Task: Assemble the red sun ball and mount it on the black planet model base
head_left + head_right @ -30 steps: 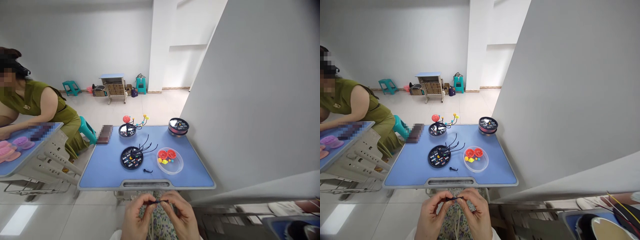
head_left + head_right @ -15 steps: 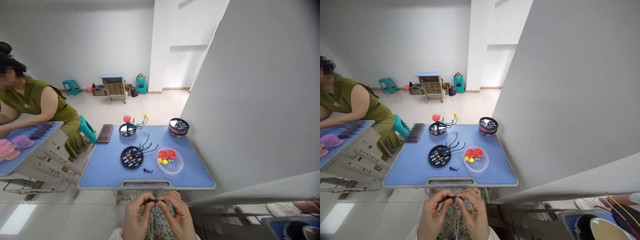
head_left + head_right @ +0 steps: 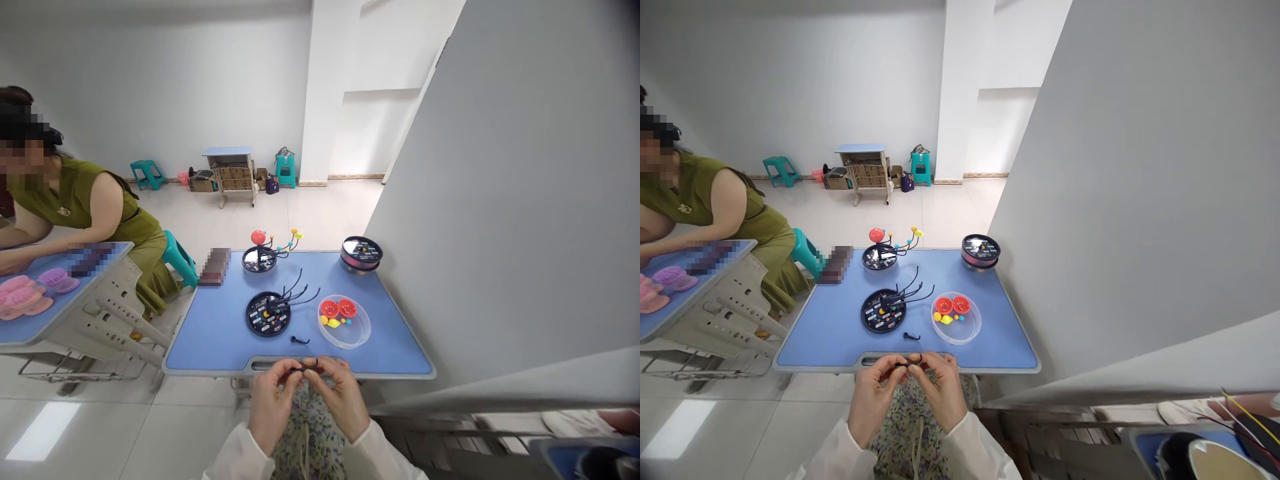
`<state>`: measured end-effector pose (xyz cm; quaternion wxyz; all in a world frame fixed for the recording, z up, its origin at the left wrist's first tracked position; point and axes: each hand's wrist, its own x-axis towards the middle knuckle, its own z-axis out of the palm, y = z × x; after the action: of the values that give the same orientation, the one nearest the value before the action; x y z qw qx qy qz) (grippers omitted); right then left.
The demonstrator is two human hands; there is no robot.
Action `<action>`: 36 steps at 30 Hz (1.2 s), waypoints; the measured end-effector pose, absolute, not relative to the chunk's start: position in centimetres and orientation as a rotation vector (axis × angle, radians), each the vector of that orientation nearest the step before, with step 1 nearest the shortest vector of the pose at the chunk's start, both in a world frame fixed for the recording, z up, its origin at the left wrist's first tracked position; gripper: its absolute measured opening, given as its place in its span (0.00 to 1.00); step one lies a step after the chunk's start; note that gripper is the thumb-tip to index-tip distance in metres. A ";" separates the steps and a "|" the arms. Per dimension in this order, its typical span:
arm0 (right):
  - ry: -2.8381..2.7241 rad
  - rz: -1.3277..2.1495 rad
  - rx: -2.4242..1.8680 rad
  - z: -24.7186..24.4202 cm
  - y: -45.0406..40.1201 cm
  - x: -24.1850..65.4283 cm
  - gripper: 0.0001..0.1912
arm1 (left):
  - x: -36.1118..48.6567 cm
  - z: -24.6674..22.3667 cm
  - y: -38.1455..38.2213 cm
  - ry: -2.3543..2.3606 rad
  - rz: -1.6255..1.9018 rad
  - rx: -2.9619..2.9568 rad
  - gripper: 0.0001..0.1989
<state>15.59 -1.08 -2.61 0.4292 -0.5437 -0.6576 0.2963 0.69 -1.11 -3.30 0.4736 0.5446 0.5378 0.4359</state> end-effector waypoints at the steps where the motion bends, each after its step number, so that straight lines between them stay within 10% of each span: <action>1: -1.640 0.744 -1.360 -2.6 -0.9 15.7 0.15 | 0.6 -3.3 -0.9 1.322 1.076 1.329 0.10; 36: -1.483 0.610 -1.469 -1.0 10.2 10.6 0.19 | -3.3 -1.8 11.6 1.548 1.341 1.546 0.07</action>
<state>10.61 10.21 -0.98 0.4648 -0.5982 -0.6037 0.2484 -3.35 11.58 -1.78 0.2838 0.5777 0.5785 0.5011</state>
